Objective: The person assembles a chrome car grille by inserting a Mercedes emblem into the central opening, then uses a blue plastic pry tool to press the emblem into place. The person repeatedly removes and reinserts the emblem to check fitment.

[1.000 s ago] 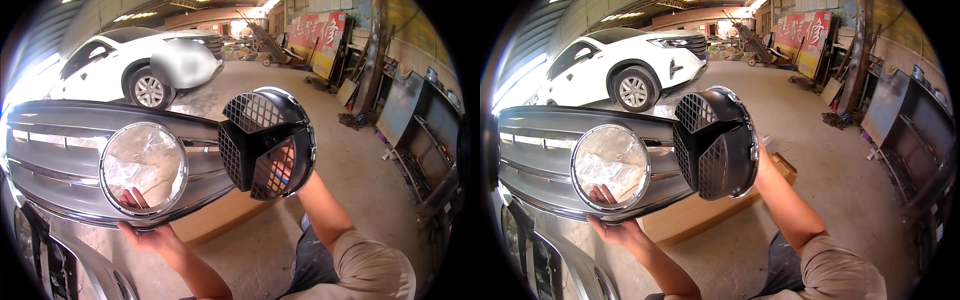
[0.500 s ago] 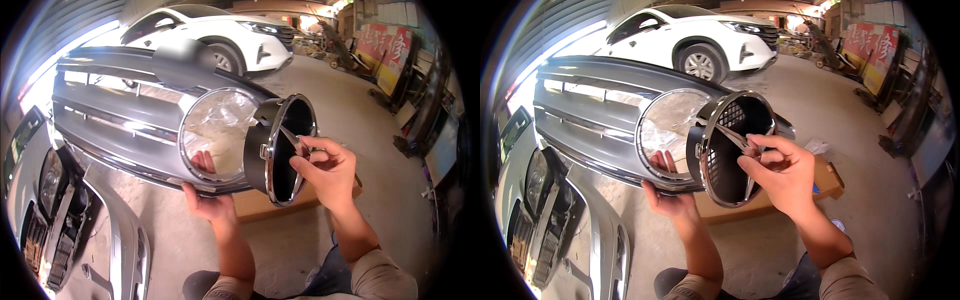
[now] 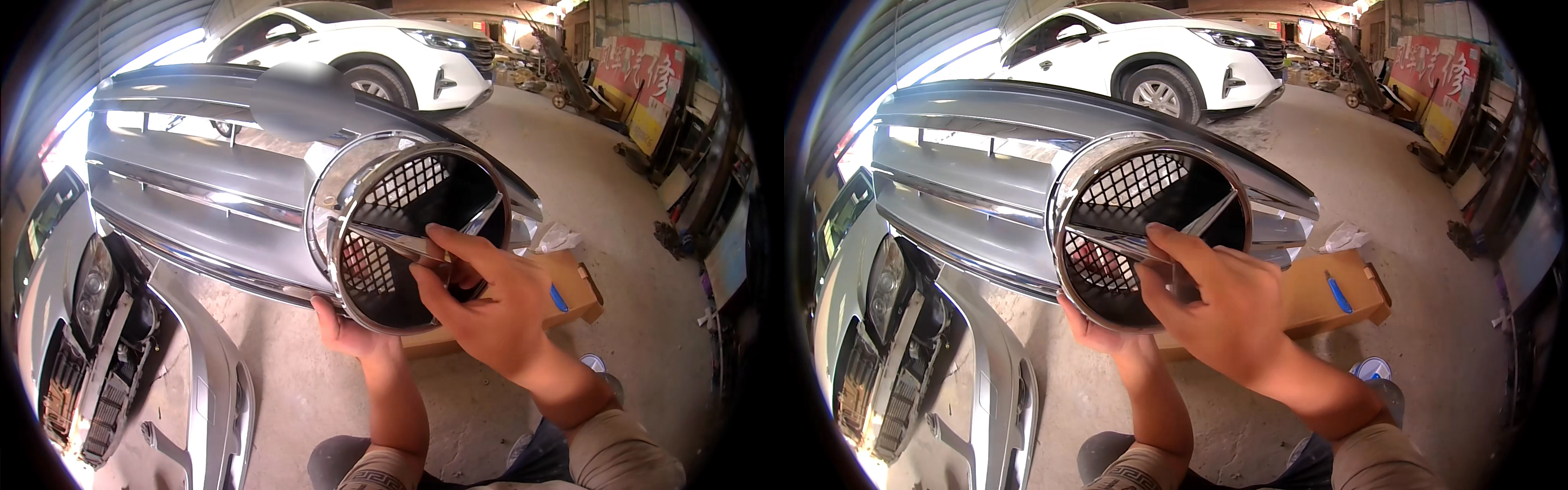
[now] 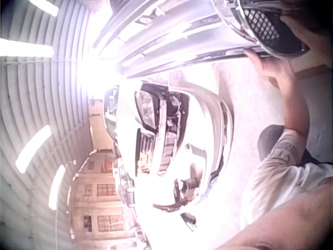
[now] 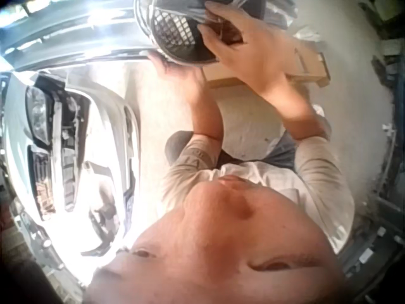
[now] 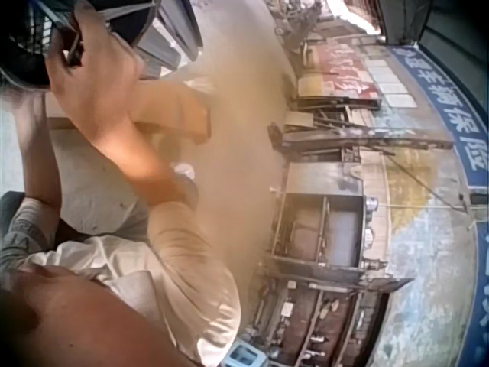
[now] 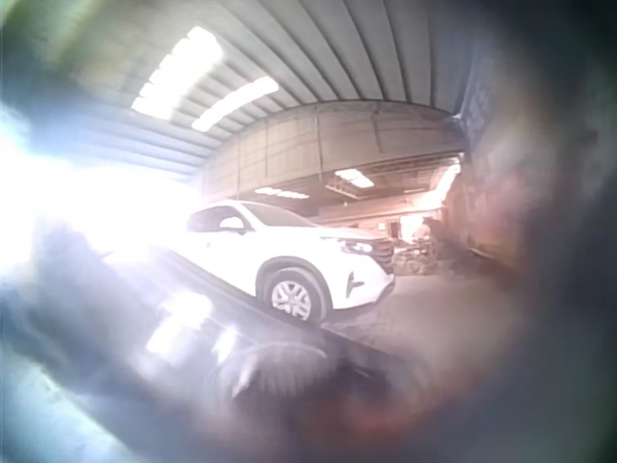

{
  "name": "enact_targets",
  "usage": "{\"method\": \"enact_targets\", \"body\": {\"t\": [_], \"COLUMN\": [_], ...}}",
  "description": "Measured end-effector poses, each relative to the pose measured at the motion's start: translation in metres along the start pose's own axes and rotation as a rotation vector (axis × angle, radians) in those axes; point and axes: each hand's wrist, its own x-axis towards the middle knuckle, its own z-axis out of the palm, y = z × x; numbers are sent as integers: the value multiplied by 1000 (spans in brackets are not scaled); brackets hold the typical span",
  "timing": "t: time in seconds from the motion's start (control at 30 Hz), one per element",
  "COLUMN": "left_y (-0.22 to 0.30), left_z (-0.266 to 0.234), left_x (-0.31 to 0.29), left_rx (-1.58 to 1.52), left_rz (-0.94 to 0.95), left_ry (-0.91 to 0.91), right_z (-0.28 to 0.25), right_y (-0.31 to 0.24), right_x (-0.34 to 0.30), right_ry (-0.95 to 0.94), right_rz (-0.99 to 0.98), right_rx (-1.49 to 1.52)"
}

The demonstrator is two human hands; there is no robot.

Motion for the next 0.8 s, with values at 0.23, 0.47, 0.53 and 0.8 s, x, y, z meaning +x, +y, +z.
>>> {"method": "enact_targets", "body": {"t": [0.23,0.47,0.53,0.8], "left_y": [-1,2,1,0], "left_z": [-2,-2,-3,-3], "left_x": [2,-4,-4,-6], "left_rx": [-46,-12,-16,-52], "left_rz": [-6,46,32,81], "left_ry": [-87,56,63,118], "right_z": [18,22,23,23], "right_y": [-2,5,7,7], "right_x": [11,10,11,12], "right_ry": [67,64,72,75], "right_rz": [-49,16,-6,-1], "right_rx": [-63,-7,13,24]}}
